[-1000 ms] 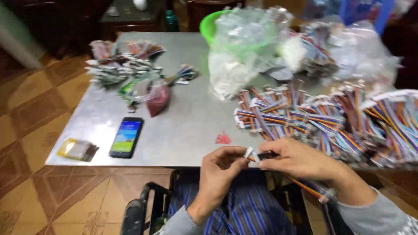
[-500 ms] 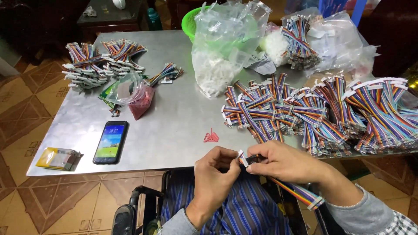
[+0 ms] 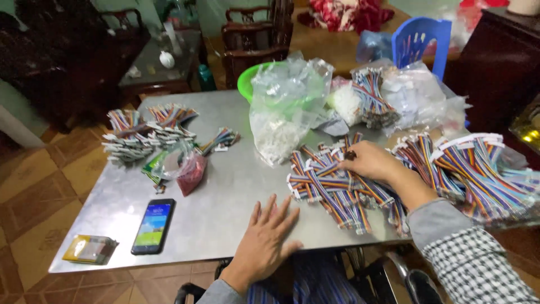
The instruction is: Organizing and bundling multi-colored ribbon cables using small rubber bands on a metal table.
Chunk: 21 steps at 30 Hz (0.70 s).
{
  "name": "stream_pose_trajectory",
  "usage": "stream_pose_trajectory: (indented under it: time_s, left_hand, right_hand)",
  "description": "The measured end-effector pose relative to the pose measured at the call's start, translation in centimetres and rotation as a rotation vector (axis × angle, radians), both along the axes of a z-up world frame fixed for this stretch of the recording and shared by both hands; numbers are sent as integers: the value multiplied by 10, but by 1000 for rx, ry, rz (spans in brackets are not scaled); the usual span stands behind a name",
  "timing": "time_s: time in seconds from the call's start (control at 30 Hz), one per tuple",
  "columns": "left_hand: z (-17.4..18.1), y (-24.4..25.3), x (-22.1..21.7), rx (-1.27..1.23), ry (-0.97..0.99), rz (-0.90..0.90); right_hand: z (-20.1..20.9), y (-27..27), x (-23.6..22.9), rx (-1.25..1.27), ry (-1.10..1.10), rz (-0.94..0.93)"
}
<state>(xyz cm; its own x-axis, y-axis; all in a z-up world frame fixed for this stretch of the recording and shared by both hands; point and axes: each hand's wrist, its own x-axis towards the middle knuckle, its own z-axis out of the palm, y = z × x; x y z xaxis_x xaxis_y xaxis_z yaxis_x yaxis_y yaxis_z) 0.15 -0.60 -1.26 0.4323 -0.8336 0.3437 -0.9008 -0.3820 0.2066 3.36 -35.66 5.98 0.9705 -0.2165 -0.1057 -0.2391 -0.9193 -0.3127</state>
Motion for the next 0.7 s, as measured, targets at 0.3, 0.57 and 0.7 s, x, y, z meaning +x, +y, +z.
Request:
stream_pose_trajectory:
  time_s: [0.3,0.57,0.7]
  left_hand:
    - [-18,-7,-2,-115,-173,234]
    - [-52,7,16,-221,-134,224]
    - [-35,2,12,-217,-68,402]
  right_hand:
    - [-175,92,155,-181,-594,479]
    - [-62,281,92,264,-197,176]
    - [-42,239,71,236,-336,308]
